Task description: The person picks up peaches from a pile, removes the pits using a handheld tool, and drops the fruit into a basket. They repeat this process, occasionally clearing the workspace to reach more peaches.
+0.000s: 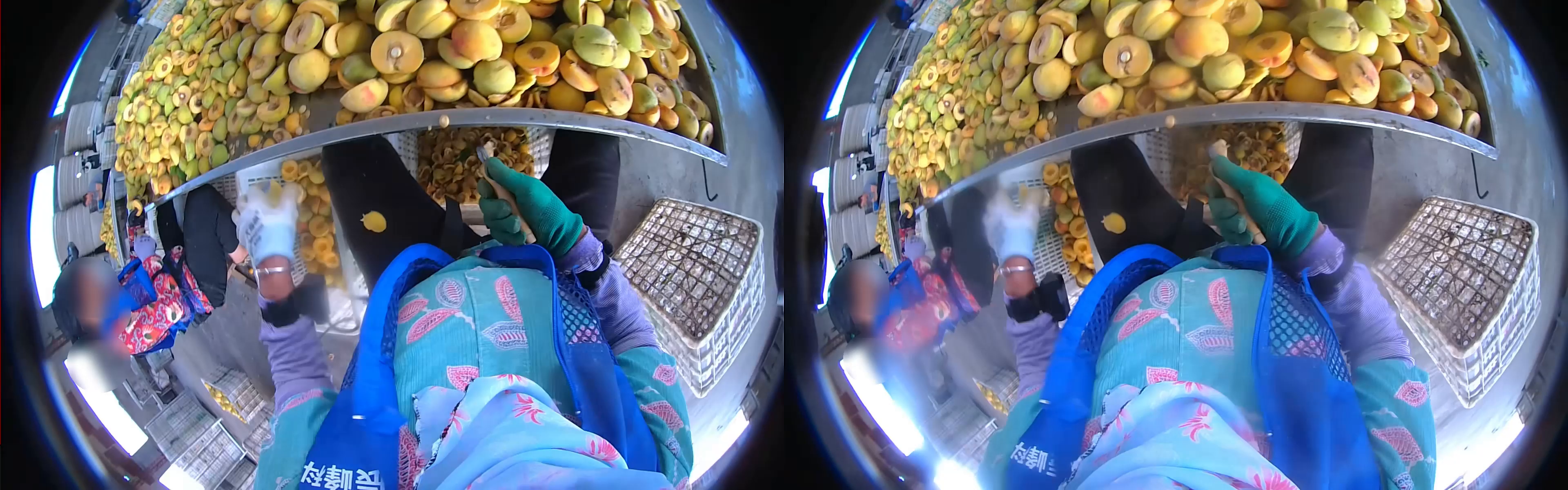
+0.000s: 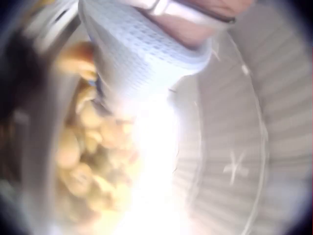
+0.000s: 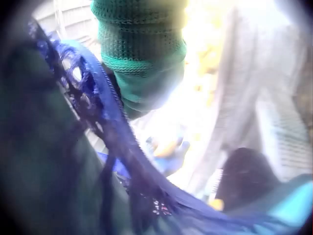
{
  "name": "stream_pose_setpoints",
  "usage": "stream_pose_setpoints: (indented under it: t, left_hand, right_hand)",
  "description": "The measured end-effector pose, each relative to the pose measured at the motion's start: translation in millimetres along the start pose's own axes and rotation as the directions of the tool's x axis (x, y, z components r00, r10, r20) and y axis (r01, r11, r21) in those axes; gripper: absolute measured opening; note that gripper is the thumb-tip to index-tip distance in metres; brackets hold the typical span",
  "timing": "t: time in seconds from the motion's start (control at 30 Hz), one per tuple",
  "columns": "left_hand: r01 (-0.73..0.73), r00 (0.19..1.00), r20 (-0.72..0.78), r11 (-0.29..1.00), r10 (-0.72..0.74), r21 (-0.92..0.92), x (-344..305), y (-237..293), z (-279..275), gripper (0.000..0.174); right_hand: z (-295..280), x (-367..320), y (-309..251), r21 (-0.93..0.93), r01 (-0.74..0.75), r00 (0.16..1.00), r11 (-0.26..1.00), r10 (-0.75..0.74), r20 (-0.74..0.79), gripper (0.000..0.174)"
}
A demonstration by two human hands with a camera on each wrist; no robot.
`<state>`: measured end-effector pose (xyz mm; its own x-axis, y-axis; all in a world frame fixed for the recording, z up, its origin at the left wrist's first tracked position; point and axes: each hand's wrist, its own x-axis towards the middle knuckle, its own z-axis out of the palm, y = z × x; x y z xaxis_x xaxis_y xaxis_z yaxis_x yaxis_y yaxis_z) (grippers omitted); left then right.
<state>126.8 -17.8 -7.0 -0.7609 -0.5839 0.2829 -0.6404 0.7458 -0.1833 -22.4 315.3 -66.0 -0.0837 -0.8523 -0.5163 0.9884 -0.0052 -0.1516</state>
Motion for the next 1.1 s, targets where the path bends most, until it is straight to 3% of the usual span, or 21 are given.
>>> stream_pose_setpoints:
  t: [0.03, 0.07, 0.1, 0.13, 0.17, 0.23, 0.27, 0.3, 0.37, 0.47, 0.53, 0.6, 0.63, 0.67, 0.73, 0.77, 0.83, 0.9, 0.97, 1.03, 1.1]
  left_hand:
    - [0.156, 0.916, 0.393, 0.973, -0.077, -0.172, -8, 5, -16, 0.044]
    - [0.230, 0.782, 0.622, 0.945, -0.037, -0.232, -25, 20, -21, 0.046]
    - [0.046, 0.807, 0.554, 0.913, 0.206, -0.406, -54, 22, 6, 0.046]
    - [0.344, 0.554, 0.811, 0.835, 0.188, -0.429, -52, 66, -23, 0.049]
    - [0.425, 0.455, 0.832, 0.744, 0.318, -0.516, -57, 95, -36, 0.049]
    - [0.264, 0.715, 0.586, 0.627, 0.383, -0.732, -41, 117, -38, 0.048]
    - [0.155, 0.850, 0.434, 0.646, 0.298, -0.747, -17, 115, -34, 0.048]
    - [0.098, 0.919, 0.345, 0.733, 0.193, -0.673, 16, 109, -28, 0.047]
    - [-0.023, 0.999, 0.031, 0.926, 0.038, -0.377, 82, 97, 1, 0.046]
    - [-0.425, 0.897, -0.190, 0.896, 0.399, -0.129, 149, 88, 50, 0.049]
    - [-0.298, 0.943, -0.029, 0.806, 0.331, -0.512, 160, 82, 35, 0.047]
    - [0.132, 0.959, 0.212, 0.368, 0.187, -0.920, 148, 78, 11, 0.044]
    - [0.110, 0.961, 0.175, 0.284, 0.214, -0.952, 141, 73, 11, 0.043]
    - [0.008, 0.962, 0.069, 0.224, 0.265, -0.975, 130, 66, 17, 0.042]
    - [0.000, 0.934, -0.003, -0.006, 0.357, -1.000, 105, 76, 19, 0.041]
    - [0.295, 0.920, 0.163, -0.354, 0.356, -0.888, 89, 91, 8, 0.039]
    - [0.149, 0.953, 0.104, -0.142, 0.284, -0.979, 72, 114, 13, 0.036]
    - [0.247, 0.942, 0.168, -0.260, 0.290, -0.934, 67, 130, 18, 0.036]
    - [0.529, 0.848, 0.328, -0.620, 0.417, -0.579, 67, 142, 19, 0.037]
    - [0.380, 0.911, 0.216, -0.512, 0.351, -0.771, 63, 159, 7, 0.039]
    - [0.379, 0.898, 0.211, -0.437, 0.385, -0.816, 65, 164, -7, 0.039]
  right_hand:
    - [1, 2, 2, -0.012, 0.010, 0.999, 1.000, -0.011, -0.030, 0.042]
    - [3, 4, 3, -0.031, 0.025, 0.998, 0.999, -0.026, -0.059, 0.041]
    - [10, 6, -1, -0.107, 0.054, 0.994, 0.993, -0.064, -0.091, 0.041]
    - [16, 8, -5, -0.183, 0.078, 0.987, 0.980, -0.102, -0.123, 0.041]
    - [25, 10, -7, -0.299, 0.112, 0.973, 0.948, -0.166, -0.159, 0.041]
    - [40, 9, -5, -0.503, 0.147, 0.927, 0.851, -0.296, -0.229, 0.041]
    - [48, 5, -9, -0.690, 0.069, 0.897, 0.720, -0.347, -0.273, 0.042]
    - [45, 2, -9, -0.717, 0.148, 0.907, 0.681, -0.382, -0.176, 0.042]
    - [41, 2, -7, -0.721, 0.215, 0.908, 0.659, -0.406, -0.100, 0.039]
    - [54, 7, -8, -0.737, 0.232, 0.887, 0.635, -0.449, -0.107, 0.030]
    - [52, 15, -13, -0.838, 0.359, 0.798, 0.410, -0.600, 0.048, 0.023]
    - [50, 27, -15, -0.874, 0.459, 0.678, 0.161, -0.699, 0.227, 0.018]
    - [60, 30, -19, -0.870, 0.486, 0.628, 0.084, -0.726, 0.281, 0.016]
    - [74, 33, -23, -0.859, 0.499, 0.613, 0.112, -0.747, 0.259, 0.015]
    - [83, 43, -27, -0.875, 0.469, 0.493, -0.118, -0.788, 0.370, 0.020]
    - [87, 48, -29, -0.872, 0.434, 0.427, -0.228, -0.800, 0.422, 0.022]
    - [98, 50, -31, -0.914, 0.392, 0.463, -0.106, -0.835, 0.296, 0.027]
    - [94, 53, -32, -0.925, 0.370, 0.460, -0.089, -0.847, 0.266, 0.032]
    - [87, 56, -31, -0.937, 0.340, 0.459, -0.078, -0.856, 0.238, 0.033]
    - [85, 53, -32, -0.946, 0.317, 0.491, -0.072, -0.841, 0.229, 0.036]
    - [87, 53, -31, -0.949, 0.312, 0.504, -0.053, -0.837, 0.213, 0.035]
